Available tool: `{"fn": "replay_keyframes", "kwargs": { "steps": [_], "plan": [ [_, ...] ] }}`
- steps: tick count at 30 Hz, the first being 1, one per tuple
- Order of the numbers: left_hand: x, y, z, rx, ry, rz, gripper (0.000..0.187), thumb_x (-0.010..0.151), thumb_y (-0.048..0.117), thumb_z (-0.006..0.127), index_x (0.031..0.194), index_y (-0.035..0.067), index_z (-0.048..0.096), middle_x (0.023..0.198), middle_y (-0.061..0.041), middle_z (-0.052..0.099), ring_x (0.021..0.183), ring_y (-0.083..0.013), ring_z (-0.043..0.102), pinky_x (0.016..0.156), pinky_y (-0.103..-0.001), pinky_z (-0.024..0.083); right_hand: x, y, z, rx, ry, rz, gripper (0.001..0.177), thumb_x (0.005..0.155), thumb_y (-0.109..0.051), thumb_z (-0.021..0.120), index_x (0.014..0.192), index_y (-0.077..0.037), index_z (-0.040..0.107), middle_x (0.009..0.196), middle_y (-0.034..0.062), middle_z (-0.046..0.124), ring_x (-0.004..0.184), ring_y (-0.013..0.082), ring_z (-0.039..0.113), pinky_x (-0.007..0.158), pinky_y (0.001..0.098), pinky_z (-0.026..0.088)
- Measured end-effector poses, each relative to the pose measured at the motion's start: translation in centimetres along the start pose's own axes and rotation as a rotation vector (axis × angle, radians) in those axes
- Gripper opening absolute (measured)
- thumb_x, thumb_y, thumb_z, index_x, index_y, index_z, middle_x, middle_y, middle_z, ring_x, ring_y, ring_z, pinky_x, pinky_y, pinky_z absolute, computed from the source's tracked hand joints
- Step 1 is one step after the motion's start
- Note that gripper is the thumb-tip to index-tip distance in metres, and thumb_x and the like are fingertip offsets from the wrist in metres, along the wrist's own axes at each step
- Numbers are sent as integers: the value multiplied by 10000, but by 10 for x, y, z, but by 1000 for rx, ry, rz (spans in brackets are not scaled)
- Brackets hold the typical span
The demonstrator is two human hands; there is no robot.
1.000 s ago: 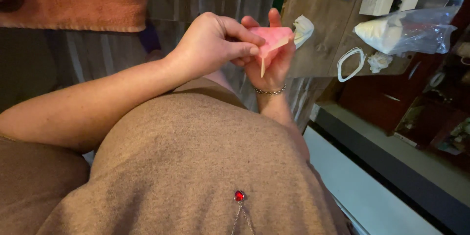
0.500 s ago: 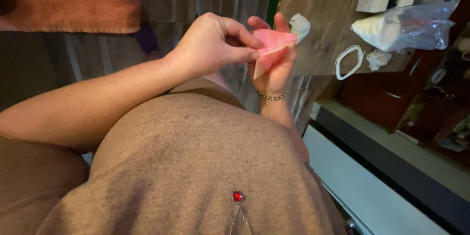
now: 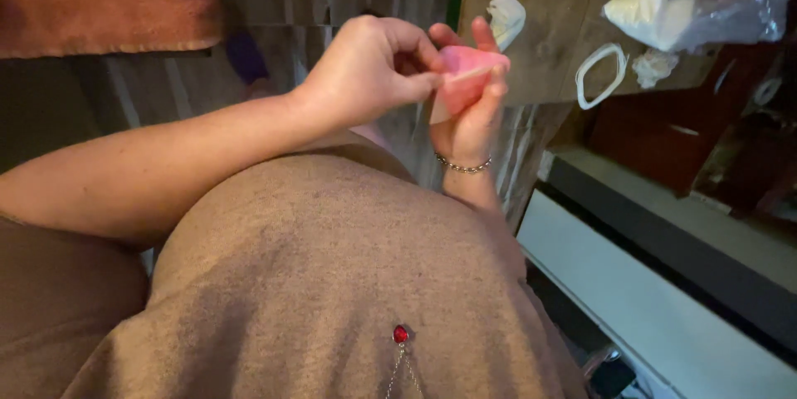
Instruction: Demolding finished candles and preparing a silicone mold with a wick.
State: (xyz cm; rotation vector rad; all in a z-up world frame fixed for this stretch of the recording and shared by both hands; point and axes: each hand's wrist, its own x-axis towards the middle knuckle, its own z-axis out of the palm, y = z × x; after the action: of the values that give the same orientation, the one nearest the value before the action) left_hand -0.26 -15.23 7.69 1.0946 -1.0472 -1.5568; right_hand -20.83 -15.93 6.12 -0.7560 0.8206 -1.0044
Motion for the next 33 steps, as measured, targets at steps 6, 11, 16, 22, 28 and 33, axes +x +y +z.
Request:
{"fn": "replay_keyframes", "kwargs": {
  "steps": [6, 11, 16, 22, 28, 33],
  "plan": [
    [0, -38, 16, -169, -54, -79, 284, 991, 178, 700, 1220, 9, 702, 1048, -53, 766, 936, -107, 728, 849, -278, 612, -26, 2, -22, -256, 210, -187, 506, 1133, -328, 620, 1514, -36, 460, 1429, 149, 566, 1236, 246, 582, 1119, 419, 461],
    [3, -78, 39, -293, -191, 5, 561, 1020, 244, 730, 1451, -23, 489, 1323, -86, 676, 1211, -154, 673, 1038, -333, 560, -48, -25, 3, -420, 190, -222, 474, 1136, -190, 606, 1561, -32, 468, 1558, 31, 495, 1403, 160, 509, 1230, 325, 395],
    [11, -79, 64, -603, -356, -177, 610, 923, 193, 798, 1417, -22, 513, 1316, -88, 667, 1217, -156, 653, 1091, -341, 534, -69, -61, 4, -1027, 87, -138, 452, 1141, -6, 581, 1579, -41, 473, 1565, 62, 517, 1438, 150, 511, 1241, 299, 404],
    [22, -81, 113, -642, -398, -222, 554, 907, 134, 813, 1382, 2, 562, 1304, -54, 676, 1221, -135, 642, 1107, -326, 518, -89, -82, -43, -815, 166, -154, 444, 1123, 33, 604, 1552, -25, 503, 1480, 77, 589, 1337, 141, 581, 1181, 290, 452],
    [43, -83, 193, -454, -365, -208, 650, 843, 102, 853, 1399, 7, 530, 1292, -39, 667, 1209, -128, 639, 1091, -322, 522, -118, -114, -131, -661, 181, -182, 412, 1128, 13, 623, 1530, 0, 532, 1433, 101, 620, 1310, 149, 597, 1178, 300, 458],
    [68, -101, 276, -540, -440, -205, 712, 851, 102, 860, 1456, 5, 498, 1333, -40, 644, 1244, -131, 624, 1119, -331, 513, -142, -165, -197, -678, 197, -202, 404, 1130, 6, 626, 1522, -1, 529, 1482, 122, 594, 1358, 162, 584, 1198, 306, 455]
  ]
}}
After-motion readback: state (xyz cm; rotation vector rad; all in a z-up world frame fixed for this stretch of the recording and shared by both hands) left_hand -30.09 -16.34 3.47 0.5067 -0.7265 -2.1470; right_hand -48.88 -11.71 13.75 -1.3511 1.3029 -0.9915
